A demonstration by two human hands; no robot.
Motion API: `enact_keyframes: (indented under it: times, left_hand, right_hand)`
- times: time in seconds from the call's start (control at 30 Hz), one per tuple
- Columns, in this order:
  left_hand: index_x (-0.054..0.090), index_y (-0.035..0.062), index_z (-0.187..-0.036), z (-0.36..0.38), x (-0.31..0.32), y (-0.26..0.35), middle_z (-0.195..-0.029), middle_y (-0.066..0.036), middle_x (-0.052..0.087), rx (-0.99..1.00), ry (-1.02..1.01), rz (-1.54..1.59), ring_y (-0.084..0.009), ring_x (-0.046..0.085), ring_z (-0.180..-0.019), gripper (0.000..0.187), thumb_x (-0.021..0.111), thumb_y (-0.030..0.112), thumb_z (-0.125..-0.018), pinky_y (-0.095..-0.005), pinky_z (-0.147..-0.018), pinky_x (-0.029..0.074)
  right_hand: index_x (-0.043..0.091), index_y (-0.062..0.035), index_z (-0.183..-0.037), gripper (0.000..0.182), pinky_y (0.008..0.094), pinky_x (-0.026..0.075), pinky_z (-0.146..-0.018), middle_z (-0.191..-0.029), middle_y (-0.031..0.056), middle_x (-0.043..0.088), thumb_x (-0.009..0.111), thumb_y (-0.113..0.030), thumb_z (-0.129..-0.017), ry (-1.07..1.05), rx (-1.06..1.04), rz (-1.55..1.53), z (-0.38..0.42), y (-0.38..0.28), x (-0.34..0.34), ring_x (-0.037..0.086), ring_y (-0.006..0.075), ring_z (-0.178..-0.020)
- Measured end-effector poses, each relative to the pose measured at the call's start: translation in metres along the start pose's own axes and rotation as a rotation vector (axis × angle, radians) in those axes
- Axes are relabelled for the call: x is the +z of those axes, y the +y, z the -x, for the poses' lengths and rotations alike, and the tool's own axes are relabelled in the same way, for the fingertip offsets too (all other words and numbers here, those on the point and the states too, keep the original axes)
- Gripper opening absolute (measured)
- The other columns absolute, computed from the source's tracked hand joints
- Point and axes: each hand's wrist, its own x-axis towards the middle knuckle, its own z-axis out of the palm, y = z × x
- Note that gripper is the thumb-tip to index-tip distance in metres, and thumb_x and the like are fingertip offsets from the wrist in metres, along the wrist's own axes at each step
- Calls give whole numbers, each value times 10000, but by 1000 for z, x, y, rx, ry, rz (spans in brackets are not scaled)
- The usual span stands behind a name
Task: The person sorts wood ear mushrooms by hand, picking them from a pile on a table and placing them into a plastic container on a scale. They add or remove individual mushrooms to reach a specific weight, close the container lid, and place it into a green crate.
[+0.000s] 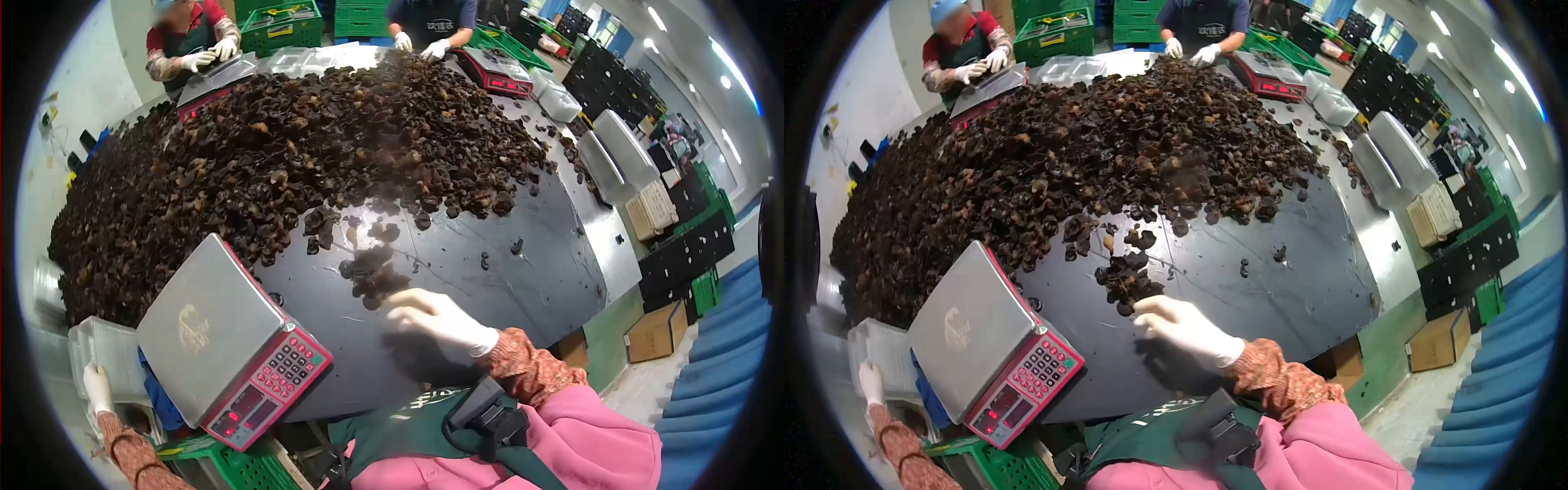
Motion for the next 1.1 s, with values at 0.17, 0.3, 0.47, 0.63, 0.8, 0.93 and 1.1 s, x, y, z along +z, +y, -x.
enact_keyframes:
  times: [0.17, 0.3, 0.47, 0.63, 0.8, 0.93, 1.1]
  left_hand:
    - [604, -48, -955, -5, -14, -2, -910, -183, 683, -110, 4, 274, -320, 612, -830, 244, 647, 191, -962, -430, -825, 489]
    - [630, -54, -1121, 15, -47, 31, -1050, -185, 701, -170, 241, 308, -288, 646, -972, 311, 638, 242, -1026, -395, -928, 485]
    - [612, -63, -1254, 94, -138, 218, -1161, -118, 645, 20, 184, 814, -177, 580, -1093, 289, 561, 155, -1072, -300, -1016, 439]
    - [674, -32, -1119, 160, -134, 320, -1033, -69, 669, 427, -180, 635, -141, 619, -987, 148, 630, -11, -979, -282, -928, 486]
    - [630, 10, -1289, 193, -142, 367, -1162, -68, 666, 522, -168, 327, -196, 628, -1056, 460, 761, 1, -848, -317, -965, 489]
    - [657, 15, -1294, 222, -169, 438, -1212, -144, 672, 593, -80, 696, -274, 640, -1103, 528, 799, -8, -787, -375, -1006, 491]
    - [637, 37, -1330, 234, -87, 580, -1372, -157, 630, 845, -161, 904, -302, 606, -1265, 543, 819, 88, -821, -394, -1092, 462]
  right_hand:
    - [602, -17, -1309, 313, 275, 532, -830, -1099, 68, 725, 531, -179, -1050, 271, 70, -144, 26, 38, -42, 637, 104, -886]
    - [603, -3, -1300, 309, 262, 534, -815, -1059, 58, 731, 548, -151, -1035, 271, 52, -158, 29, 56, -45, 641, 99, -870]
    - [606, 13, -1283, 287, 273, 546, -817, -1049, 79, 730, 532, -125, -1042, 259, -133, -274, 26, 36, -69, 651, 113, -852]
    - [614, 7, -1308, 312, 277, 539, -827, -1101, 118, 734, 506, -161, -1069, 524, -163, 0, 34, 47, -104, 674, 141, -894]
    - [616, 1, -1298, 308, 268, 531, -833, -1096, 106, 731, 533, -173, -1058, 588, -117, -16, 56, 69, -113, 671, 134, -889]
    - [619, 8, -1293, 309, 268, 533, -821, -1082, 107, 733, 549, -163, -1045, 565, -66, -112, 52, 79, -99, 675, 133, -864]
    - [636, -41, -1267, 318, 364, 520, -945, -1150, 132, 699, 613, -143, -966, 411, -218, 358, 29, 83, -58, 661, 243, -1056]
